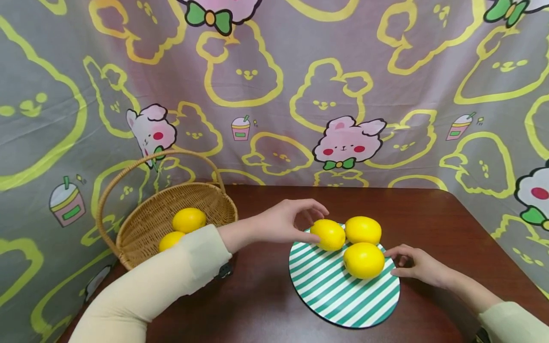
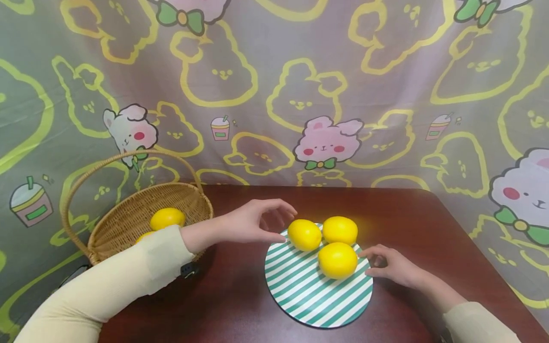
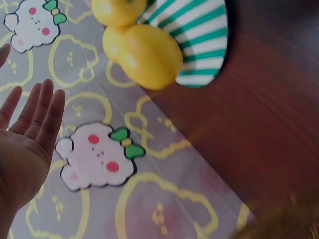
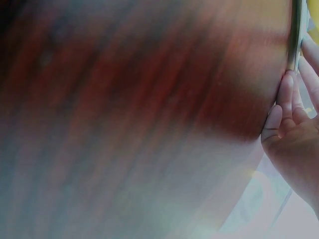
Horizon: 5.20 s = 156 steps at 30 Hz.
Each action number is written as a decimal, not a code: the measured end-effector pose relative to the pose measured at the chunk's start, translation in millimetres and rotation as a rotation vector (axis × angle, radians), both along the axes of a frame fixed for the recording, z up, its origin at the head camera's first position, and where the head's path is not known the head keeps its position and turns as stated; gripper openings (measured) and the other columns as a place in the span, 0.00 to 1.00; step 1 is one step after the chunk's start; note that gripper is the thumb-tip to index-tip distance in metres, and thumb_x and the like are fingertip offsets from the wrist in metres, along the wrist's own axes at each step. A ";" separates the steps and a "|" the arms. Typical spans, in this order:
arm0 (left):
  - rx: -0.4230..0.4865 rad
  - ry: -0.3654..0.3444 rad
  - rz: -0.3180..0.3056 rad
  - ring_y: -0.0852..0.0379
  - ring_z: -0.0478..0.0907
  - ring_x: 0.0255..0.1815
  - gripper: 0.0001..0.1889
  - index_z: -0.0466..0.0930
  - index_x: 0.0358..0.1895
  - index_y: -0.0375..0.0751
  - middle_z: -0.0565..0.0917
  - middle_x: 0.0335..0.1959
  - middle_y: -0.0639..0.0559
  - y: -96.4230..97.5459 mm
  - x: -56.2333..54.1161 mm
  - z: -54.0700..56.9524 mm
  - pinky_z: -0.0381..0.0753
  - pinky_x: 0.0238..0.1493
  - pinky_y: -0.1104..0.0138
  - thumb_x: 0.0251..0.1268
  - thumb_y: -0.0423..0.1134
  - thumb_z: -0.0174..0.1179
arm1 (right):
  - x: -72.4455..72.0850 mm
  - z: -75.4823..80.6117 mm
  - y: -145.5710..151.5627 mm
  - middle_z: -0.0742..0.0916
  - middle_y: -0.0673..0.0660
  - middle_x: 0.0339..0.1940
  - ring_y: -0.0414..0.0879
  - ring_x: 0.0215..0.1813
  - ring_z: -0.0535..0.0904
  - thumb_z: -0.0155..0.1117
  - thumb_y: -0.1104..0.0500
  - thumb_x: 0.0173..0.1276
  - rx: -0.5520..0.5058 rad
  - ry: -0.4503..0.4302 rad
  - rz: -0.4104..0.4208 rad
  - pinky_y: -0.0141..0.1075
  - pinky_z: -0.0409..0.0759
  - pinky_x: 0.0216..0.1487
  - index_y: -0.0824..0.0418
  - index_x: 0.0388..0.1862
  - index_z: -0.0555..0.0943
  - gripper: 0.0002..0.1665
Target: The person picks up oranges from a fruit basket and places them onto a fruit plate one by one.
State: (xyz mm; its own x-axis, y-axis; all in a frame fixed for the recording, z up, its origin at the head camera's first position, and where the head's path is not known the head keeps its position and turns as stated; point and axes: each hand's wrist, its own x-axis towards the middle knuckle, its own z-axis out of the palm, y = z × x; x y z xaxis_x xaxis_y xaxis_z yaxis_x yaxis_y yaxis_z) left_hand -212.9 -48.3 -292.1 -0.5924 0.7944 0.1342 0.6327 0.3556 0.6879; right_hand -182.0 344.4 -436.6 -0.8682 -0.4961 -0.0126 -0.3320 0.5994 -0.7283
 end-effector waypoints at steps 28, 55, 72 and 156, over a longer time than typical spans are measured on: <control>-0.041 0.125 0.341 0.51 0.76 0.52 0.25 0.76 0.58 0.45 0.80 0.53 0.54 -168.4 -7.9 22.4 0.77 0.51 0.53 0.58 0.44 0.71 | -2.3 0.4 -0.5 0.78 0.55 0.42 0.41 0.37 0.72 0.70 0.55 0.64 0.006 -0.042 -0.014 0.31 0.74 0.36 0.66 0.57 0.77 0.26; -0.261 -0.017 0.460 0.36 0.67 0.63 0.32 0.73 0.64 0.41 0.73 0.62 0.35 -236.6 -45.5 11.3 0.65 0.60 0.41 0.57 0.47 0.70 | -1.9 0.2 -0.5 0.78 0.54 0.41 0.40 0.36 0.71 0.69 0.58 0.64 0.021 -0.024 -0.012 0.31 0.73 0.35 0.67 0.57 0.77 0.25; -0.310 -0.079 0.371 0.31 0.64 0.64 0.33 0.70 0.64 0.28 0.70 0.64 0.31 -257.2 -62.2 -18.9 0.63 0.61 0.40 0.58 0.41 0.70 | -1.8 2.0 0.4 0.77 0.54 0.40 0.41 0.36 0.71 0.69 0.56 0.64 0.022 -0.013 -0.024 0.30 0.74 0.34 0.65 0.56 0.78 0.24; -0.188 0.000 0.158 0.52 0.73 0.50 0.41 0.66 0.66 0.55 0.75 0.55 0.56 -147.0 1.5 17.9 0.71 0.51 0.53 0.46 0.44 0.77 | -0.6 -2.6 1.3 0.78 0.54 0.43 0.40 0.36 0.72 0.68 0.58 0.65 -0.001 -0.008 0.005 0.31 0.74 0.35 0.66 0.56 0.77 0.23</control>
State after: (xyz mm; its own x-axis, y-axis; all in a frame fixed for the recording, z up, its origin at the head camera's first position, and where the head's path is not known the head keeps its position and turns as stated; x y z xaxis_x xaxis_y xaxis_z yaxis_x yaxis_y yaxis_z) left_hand -211.4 -195.3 -274.2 -0.7110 0.7031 -0.0071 0.5594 0.5718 0.6001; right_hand -182.7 345.7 -439.2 -0.8654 -0.5007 -0.0189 -0.3295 0.5971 -0.7314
